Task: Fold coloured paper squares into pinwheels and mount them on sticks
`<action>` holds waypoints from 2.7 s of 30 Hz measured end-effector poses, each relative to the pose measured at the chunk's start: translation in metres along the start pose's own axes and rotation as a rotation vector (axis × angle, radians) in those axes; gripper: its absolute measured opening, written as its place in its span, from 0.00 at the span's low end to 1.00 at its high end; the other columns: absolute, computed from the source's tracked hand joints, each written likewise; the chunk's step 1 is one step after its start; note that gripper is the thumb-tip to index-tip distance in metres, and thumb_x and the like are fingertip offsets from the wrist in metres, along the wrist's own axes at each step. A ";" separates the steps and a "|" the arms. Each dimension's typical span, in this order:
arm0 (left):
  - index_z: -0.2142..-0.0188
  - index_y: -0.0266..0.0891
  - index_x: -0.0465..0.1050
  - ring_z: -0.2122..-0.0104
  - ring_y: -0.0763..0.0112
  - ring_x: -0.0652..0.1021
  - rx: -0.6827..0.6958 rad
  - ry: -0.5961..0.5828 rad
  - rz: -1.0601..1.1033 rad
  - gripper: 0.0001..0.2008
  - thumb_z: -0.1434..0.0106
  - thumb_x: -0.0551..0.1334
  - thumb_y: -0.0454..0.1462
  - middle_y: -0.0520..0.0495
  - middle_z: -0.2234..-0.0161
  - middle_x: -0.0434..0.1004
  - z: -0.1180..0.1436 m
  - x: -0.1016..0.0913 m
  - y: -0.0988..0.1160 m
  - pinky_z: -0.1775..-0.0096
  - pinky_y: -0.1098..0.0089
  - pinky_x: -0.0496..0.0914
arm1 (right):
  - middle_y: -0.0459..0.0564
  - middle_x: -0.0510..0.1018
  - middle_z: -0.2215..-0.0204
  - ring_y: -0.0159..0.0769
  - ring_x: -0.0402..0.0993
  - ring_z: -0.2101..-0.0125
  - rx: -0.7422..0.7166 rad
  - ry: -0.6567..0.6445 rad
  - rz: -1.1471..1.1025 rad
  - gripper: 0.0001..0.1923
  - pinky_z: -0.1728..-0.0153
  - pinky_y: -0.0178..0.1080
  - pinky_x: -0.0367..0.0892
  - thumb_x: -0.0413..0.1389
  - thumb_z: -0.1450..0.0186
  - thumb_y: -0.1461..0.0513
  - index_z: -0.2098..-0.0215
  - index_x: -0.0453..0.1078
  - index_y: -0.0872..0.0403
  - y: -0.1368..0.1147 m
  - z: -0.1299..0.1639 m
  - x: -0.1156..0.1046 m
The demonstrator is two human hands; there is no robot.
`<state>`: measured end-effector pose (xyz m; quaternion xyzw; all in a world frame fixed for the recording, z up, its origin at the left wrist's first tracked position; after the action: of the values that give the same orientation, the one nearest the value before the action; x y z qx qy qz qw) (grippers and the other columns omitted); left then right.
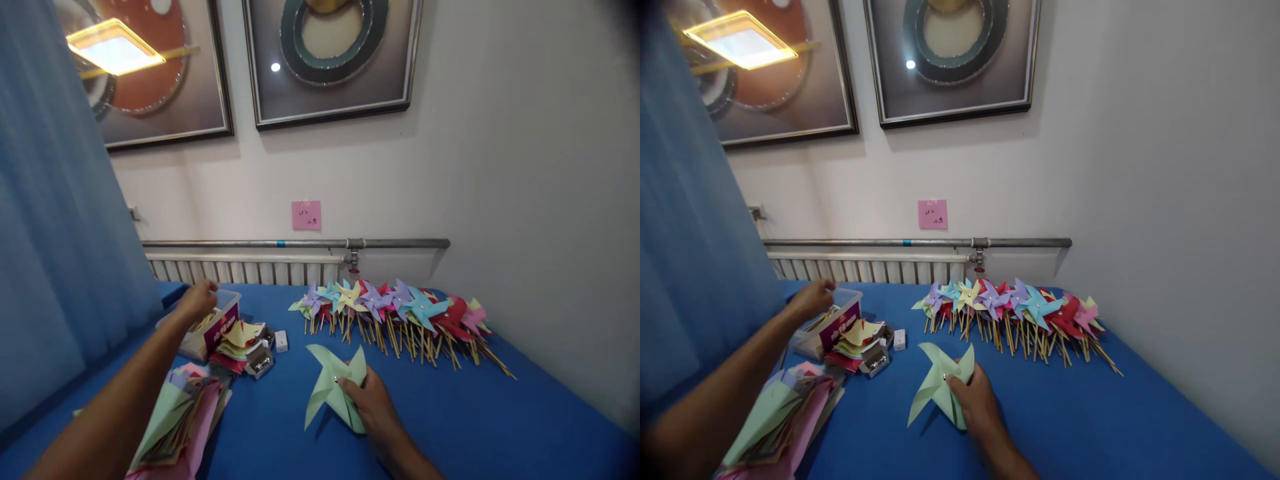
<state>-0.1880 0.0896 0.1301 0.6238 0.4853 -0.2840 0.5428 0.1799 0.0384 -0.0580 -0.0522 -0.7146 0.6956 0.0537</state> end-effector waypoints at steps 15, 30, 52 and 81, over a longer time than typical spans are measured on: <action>0.63 0.39 0.72 0.83 0.77 0.59 0.039 -0.285 1.022 0.12 0.42 0.58 0.42 0.59 0.82 0.62 0.106 0.161 0.096 0.78 0.74 0.52 | 0.50 0.83 0.71 0.45 0.78 0.71 -0.008 0.030 -0.016 0.24 0.70 0.40 0.72 0.64 0.51 0.50 0.60 0.74 0.53 -0.005 -0.002 -0.012; 0.61 0.39 0.70 0.80 0.71 0.72 -0.036 -0.277 0.912 0.10 0.41 0.56 0.38 0.52 0.76 0.76 0.110 0.170 0.090 0.74 0.72 0.61 | 0.49 0.83 0.72 0.42 0.77 0.73 0.019 0.013 -0.064 0.24 0.72 0.38 0.71 0.65 0.51 0.51 0.60 0.73 0.55 -0.010 0.004 -0.010; 0.75 0.39 0.70 0.85 0.77 0.58 -0.043 -0.711 1.035 0.08 0.53 0.53 0.32 0.55 0.86 0.69 0.138 0.191 0.116 0.79 0.73 0.48 | 0.47 0.81 0.73 0.42 0.76 0.73 -0.001 0.057 -0.049 0.20 0.70 0.39 0.70 0.65 0.50 0.55 0.61 0.71 0.54 -0.026 0.009 -0.009; 0.80 0.42 0.62 0.87 0.80 0.53 -0.097 -0.713 1.140 0.26 0.50 0.66 0.59 0.59 0.88 0.56 0.140 0.171 0.125 0.81 0.71 0.46 | 0.47 0.81 0.74 0.42 0.75 0.72 -0.001 0.033 0.038 0.17 0.69 0.39 0.69 0.61 0.53 0.59 0.65 0.73 0.55 -0.032 0.014 -0.004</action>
<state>0.0132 0.0149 -0.0049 0.6256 -0.1166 -0.1196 0.7621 0.1814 0.0232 -0.0268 -0.0772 -0.7130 0.6950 0.0522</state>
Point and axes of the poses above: each hand's wrist, its own z-axis away from the middle knuckle, its own x-axis out of the palm, y = z × x, the point moved 1 cm from there along -z, towards the middle knuckle
